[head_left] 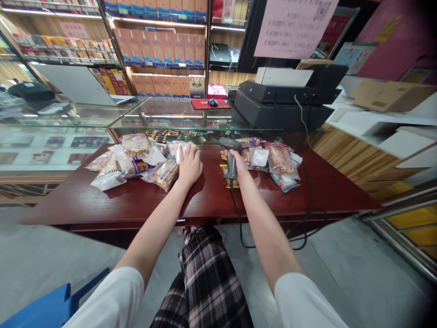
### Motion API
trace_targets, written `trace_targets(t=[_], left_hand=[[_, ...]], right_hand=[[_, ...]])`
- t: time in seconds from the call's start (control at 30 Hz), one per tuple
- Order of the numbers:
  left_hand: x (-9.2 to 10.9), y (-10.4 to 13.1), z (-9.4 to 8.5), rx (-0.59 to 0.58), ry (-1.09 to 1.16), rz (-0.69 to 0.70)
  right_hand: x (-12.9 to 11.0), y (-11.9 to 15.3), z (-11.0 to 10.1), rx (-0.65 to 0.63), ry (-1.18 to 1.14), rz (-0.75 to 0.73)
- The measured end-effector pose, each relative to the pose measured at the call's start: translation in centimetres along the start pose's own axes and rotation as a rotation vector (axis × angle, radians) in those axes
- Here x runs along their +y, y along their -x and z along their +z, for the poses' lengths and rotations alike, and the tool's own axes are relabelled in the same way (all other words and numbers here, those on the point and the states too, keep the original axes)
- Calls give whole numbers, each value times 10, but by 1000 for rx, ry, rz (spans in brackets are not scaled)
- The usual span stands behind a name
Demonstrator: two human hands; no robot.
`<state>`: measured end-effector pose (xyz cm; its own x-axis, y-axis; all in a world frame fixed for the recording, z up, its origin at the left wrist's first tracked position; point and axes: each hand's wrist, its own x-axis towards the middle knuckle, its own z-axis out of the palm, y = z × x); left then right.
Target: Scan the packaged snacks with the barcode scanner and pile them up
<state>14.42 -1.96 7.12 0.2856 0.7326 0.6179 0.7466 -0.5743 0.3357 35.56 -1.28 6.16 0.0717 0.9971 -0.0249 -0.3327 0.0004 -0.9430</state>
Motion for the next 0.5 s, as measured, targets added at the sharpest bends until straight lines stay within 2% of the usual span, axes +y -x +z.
trace_targets(t=[0.17,0.27,0.33,0.5], left_hand=[[-4,3,13,-240,162,191],[-5,7,20,-360,221,205],[-5,9,22,-349,243,163],[-1,8,26,-190,266,7]], right_hand=[[7,-19,31,74,-65,-51],[2,-19,36,65,-171,-29],[-5,-14,27,38,-230,-19],[-25,-5,-17,-10,-260,8]])
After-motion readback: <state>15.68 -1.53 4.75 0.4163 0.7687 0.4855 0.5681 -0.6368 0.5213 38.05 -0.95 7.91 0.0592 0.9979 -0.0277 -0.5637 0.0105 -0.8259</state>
